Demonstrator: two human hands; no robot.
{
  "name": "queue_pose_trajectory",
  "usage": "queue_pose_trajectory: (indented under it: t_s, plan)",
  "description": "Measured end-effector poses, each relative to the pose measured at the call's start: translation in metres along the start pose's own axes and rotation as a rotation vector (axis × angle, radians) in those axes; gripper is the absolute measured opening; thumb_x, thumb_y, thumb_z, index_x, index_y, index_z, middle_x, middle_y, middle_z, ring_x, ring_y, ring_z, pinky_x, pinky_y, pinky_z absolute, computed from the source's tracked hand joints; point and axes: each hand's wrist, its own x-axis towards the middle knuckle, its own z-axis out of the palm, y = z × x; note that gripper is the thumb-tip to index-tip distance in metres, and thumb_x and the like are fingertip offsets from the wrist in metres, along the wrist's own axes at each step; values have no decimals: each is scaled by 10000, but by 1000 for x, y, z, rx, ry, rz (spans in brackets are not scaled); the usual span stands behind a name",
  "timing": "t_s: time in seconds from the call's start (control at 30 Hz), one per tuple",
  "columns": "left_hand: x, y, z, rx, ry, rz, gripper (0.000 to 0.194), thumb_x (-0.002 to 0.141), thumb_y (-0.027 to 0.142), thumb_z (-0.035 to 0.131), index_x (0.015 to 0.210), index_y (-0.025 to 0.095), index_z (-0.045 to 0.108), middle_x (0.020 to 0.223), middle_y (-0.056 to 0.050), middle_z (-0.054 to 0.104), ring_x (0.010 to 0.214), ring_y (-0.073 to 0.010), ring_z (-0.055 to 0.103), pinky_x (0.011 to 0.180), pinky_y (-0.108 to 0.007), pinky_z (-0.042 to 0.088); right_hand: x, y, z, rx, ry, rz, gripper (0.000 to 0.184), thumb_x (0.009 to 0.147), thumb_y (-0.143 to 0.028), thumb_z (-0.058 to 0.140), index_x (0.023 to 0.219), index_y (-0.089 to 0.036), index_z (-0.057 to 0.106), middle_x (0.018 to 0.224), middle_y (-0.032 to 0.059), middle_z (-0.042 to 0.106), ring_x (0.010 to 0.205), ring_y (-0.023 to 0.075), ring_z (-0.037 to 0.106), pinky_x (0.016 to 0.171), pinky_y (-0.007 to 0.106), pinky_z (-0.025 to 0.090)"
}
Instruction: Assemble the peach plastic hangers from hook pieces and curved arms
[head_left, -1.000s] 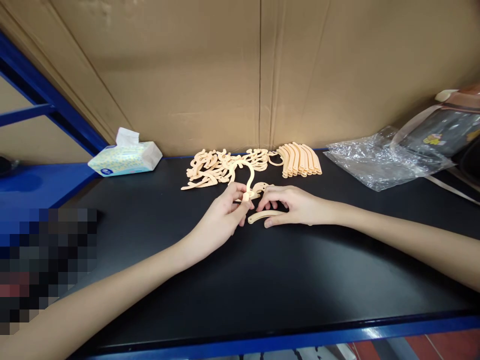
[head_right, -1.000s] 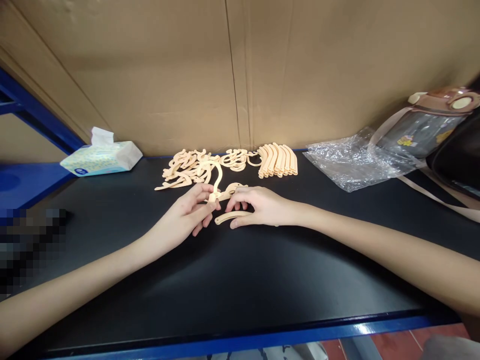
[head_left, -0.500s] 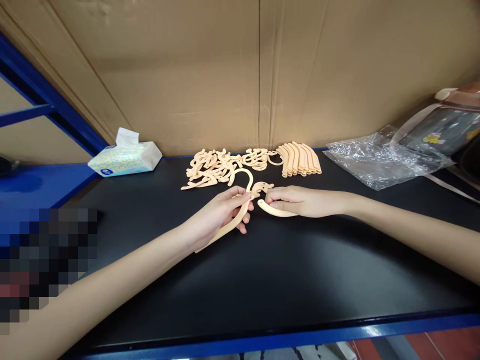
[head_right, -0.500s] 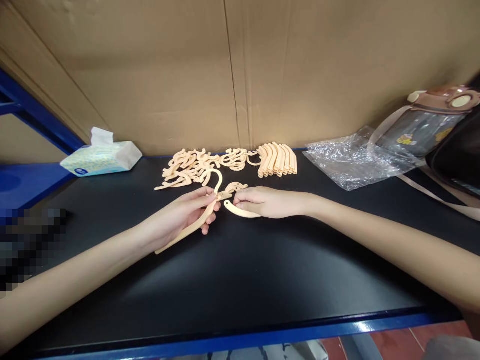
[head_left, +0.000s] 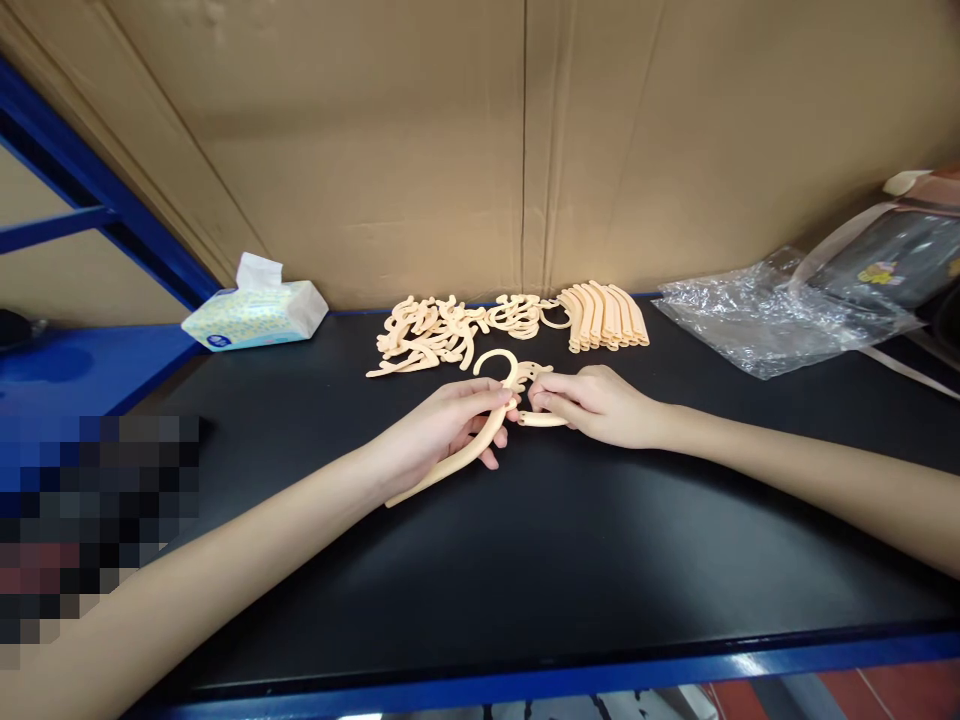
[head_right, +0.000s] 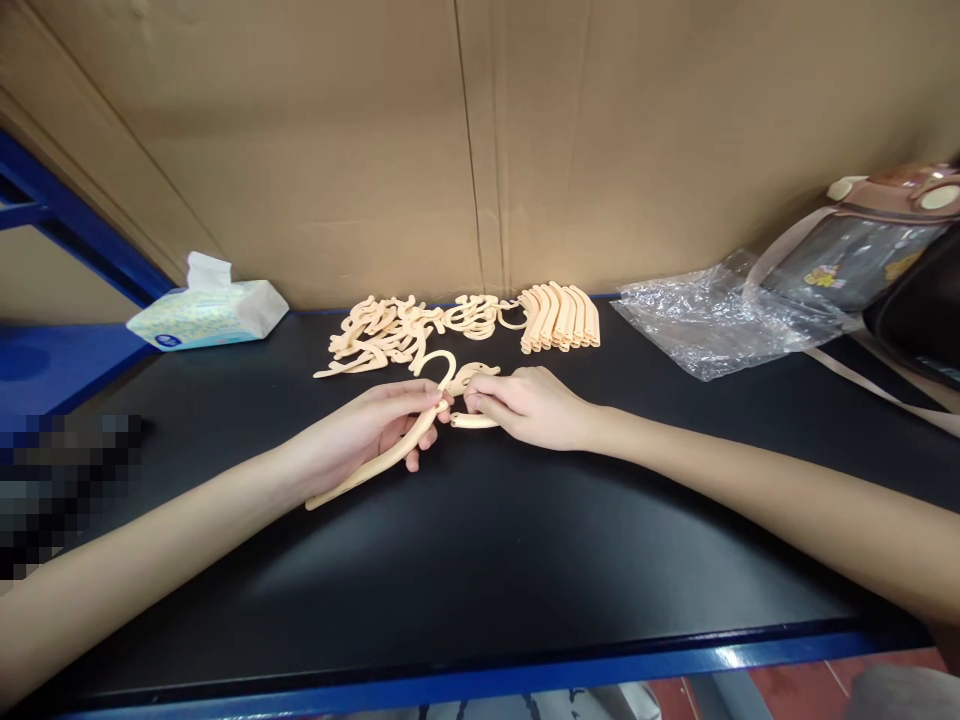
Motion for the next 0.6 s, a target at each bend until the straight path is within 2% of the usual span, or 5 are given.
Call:
queue_pose_trajectory:
  t_s: [0.1,0.2,0.4,0.6]
  plan:
    - [-1,0,-1,-8,-10,1,133,833,264,624,889,144,637,842,-22,582,594,-80,559,445,-177,531,-5,-1,3,-48,58,-91,363,977,-367,334,745,-176,538,552,-43,427,472,80,379,518,227,251]
    - [-1,2,-2,-5,-8,-24,161,846,262,612,954,154,661,851,-21,575,593,-76,564,441,-171,536,-7,-3,3,-73,86,-150,353,974,-354,351,744,-166,543,582,-26,475,493,82,412,516,224,263]
    - [0,4,-3,-11,-21,-23,185,845,267,615,988,164,674,799,-11,549,581,-84,554,388,-163,520,-7,-4,4,-79,110,-155,258,959,-367,410,874,-169,551,697,2,576,578,101,505,560,211,326]
    - [1,5,-5,-31,-31,-42,141,851,269,611,919,157,664,790,-10,571,588,-86,558,387,-156,515,-7,-3,4,-81,98,-118,218,951,-384,439,913,-189,528,704,-12,607,508,89,485,533,206,327]
